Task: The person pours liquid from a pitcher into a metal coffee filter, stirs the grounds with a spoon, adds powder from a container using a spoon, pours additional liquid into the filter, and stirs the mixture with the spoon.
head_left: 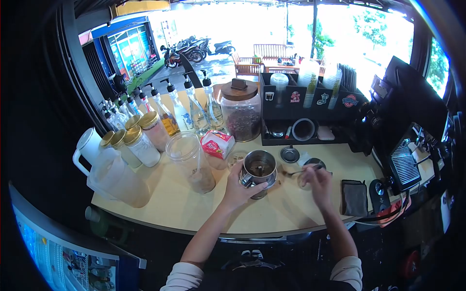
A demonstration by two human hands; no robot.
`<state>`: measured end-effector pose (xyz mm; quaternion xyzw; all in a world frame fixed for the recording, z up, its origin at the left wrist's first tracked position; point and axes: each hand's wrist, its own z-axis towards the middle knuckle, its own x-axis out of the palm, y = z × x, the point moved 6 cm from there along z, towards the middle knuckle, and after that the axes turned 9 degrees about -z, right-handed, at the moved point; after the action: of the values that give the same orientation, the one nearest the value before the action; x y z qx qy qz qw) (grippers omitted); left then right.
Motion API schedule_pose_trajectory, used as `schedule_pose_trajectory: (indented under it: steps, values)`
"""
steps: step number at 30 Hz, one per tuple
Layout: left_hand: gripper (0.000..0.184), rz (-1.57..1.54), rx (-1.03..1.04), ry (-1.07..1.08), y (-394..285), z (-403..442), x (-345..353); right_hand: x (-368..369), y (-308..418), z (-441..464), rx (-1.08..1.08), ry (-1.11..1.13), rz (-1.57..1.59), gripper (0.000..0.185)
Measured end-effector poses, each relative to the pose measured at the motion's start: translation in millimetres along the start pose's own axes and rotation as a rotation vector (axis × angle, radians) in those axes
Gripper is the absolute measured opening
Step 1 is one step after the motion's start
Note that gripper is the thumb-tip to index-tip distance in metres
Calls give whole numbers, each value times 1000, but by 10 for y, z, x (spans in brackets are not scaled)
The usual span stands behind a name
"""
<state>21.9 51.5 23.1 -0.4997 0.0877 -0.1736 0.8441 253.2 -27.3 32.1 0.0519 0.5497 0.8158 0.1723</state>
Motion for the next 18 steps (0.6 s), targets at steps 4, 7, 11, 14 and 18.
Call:
schedule_pose_trajectory:
  steps: [4,7,11,14,18]
  values:
    - [67,39,5,5,-6,-8,-10,-139,538,141,-49,-5,57,19]
    - [72,61,11,-2,-8,-10,-15,24,946,180,-131,152,52,17]
    - [72,43,9,6,-44,-6,0,275,1297,266,-149,218,-125,13]
    - [71,86,-8,-18,-20,-14,-17,541,1459,350,-478,311,-505,10]
    - [72,-12,-24,-2,14,-6,-6,824,1251,372,-576,603,-640,14]
